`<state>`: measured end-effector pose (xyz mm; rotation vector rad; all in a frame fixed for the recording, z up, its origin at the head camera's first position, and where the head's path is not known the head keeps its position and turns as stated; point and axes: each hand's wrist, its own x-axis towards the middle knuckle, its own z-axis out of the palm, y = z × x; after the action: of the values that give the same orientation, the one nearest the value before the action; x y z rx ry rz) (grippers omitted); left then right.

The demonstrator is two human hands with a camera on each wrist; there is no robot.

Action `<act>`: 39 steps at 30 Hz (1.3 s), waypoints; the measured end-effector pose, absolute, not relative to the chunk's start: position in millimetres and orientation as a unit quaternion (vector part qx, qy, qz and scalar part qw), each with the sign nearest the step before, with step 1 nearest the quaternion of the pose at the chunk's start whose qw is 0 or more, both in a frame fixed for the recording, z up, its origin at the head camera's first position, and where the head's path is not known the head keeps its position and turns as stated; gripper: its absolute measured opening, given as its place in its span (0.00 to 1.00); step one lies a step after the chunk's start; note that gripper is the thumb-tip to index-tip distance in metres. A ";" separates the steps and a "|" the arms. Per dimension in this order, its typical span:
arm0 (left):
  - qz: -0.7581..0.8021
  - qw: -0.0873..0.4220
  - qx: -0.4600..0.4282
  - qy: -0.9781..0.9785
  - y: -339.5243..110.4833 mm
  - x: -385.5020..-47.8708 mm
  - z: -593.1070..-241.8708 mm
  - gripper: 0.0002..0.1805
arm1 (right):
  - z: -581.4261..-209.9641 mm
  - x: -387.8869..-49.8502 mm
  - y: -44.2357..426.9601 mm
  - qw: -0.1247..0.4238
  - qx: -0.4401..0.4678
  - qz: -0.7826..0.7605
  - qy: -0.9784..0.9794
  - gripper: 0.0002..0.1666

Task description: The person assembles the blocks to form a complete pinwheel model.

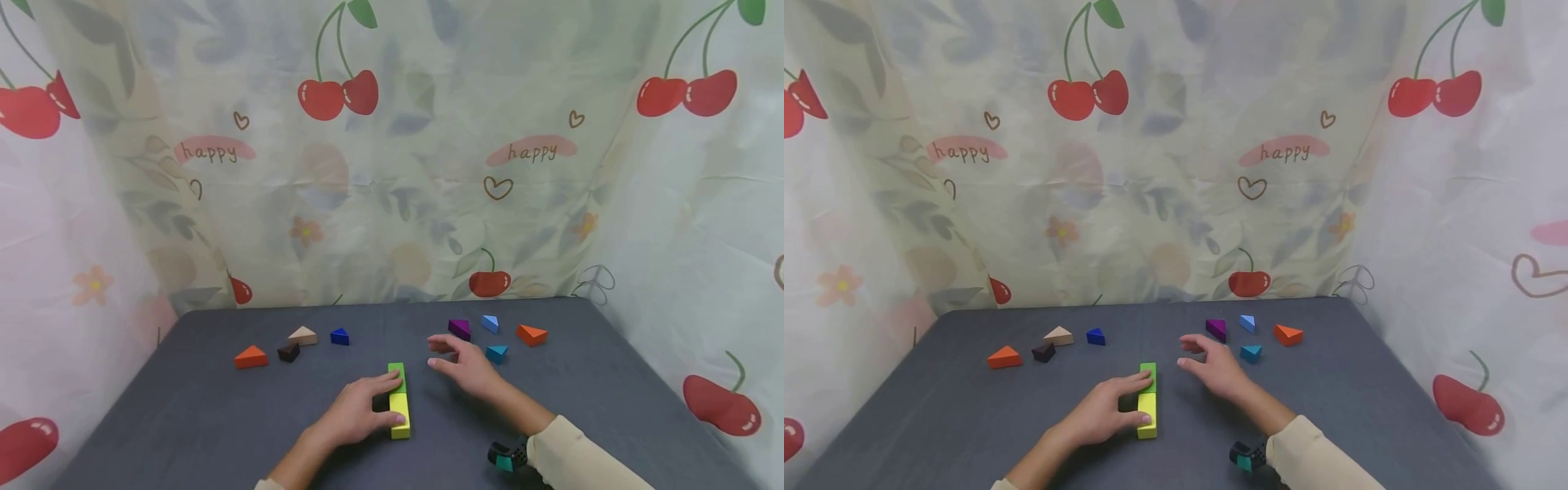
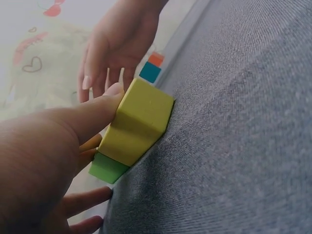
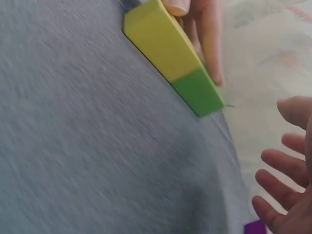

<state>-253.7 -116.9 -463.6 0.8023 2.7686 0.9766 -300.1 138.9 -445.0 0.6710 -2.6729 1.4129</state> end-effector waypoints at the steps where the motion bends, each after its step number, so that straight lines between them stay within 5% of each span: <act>1: 0.322 0.050 0.264 0.908 -116.9 -253.5 -463.3 0.39 | -443.7 -301.6 140.9 0.031 0.217 0.447 -0.867 0.23; 16: 0.330 0.053 0.265 0.904 -115.5 -249.2 -460.1 0.38 | -445.1 -325.4 187.3 0.245 0.258 0.319 -0.879 0.17; 39: 0.330 0.058 0.258 0.906 -116.0 -251.2 -460.7 0.37 | -467.8 -331.4 244.1 0.206 0.243 0.192 -0.928 0.20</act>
<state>-251.2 -116.0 -460.7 0.7812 2.7455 1.0004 -331.4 244.1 -467.8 0.6777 -2.5858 0.5340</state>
